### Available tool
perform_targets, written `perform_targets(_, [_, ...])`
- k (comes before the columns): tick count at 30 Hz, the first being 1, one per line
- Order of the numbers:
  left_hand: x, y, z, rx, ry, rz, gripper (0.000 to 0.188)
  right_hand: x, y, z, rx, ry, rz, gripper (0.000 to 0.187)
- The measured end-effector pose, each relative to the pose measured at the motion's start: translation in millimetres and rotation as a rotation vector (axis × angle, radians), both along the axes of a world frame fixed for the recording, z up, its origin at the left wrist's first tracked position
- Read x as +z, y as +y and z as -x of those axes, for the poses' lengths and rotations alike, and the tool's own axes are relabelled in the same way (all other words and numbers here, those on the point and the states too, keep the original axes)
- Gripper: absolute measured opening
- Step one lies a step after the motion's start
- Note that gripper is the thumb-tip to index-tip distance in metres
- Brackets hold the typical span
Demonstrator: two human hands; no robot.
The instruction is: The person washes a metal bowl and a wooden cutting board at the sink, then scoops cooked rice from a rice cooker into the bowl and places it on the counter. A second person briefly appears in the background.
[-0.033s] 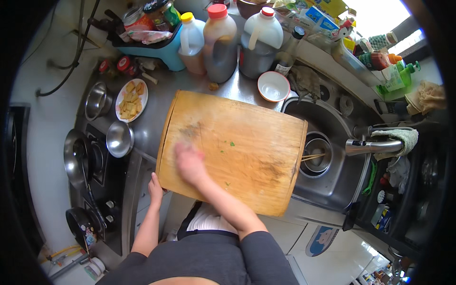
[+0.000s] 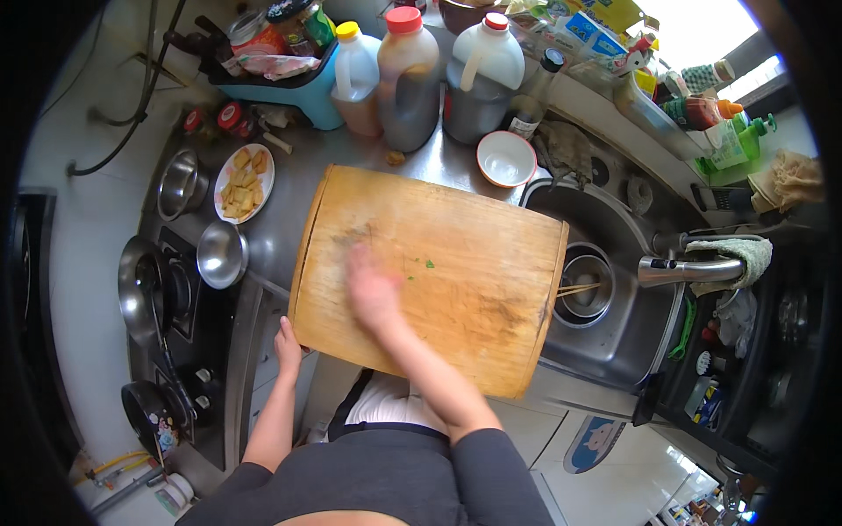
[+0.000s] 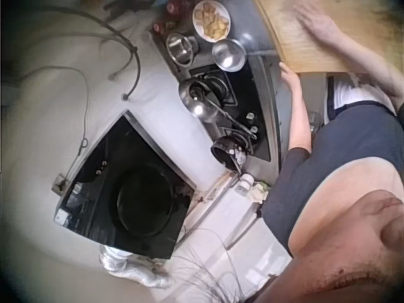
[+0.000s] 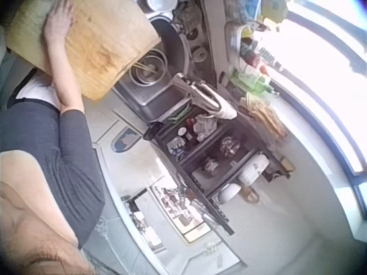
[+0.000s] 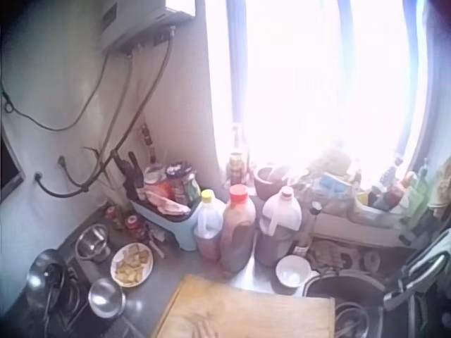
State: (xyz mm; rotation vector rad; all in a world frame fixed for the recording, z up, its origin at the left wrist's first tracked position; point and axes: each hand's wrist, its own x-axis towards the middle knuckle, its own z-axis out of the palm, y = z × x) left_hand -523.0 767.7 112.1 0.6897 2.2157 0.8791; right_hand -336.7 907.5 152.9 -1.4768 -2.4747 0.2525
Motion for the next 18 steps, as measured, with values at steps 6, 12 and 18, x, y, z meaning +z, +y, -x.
perform_targets(6, [1.2, 3.2, 3.5, -0.011, 0.066, -0.072, 0.056, -9.1, 38.6, -225.7, -0.855, 0.244, -0.084, 0.038])
perform_targets(12, [6.2, 9.7, -3.2, -0.022, 0.076, -0.136, 0.055, 19.4, 15.2, -328.4, -0.880, -0.157, -0.339, 0.029])
perform_targets(18, [12.2, 9.5, -0.5, -0.062, 0.049, -0.093, 0.055, 47.0, 66.1, -82.1, -0.168, 0.376, -0.257, 0.005])
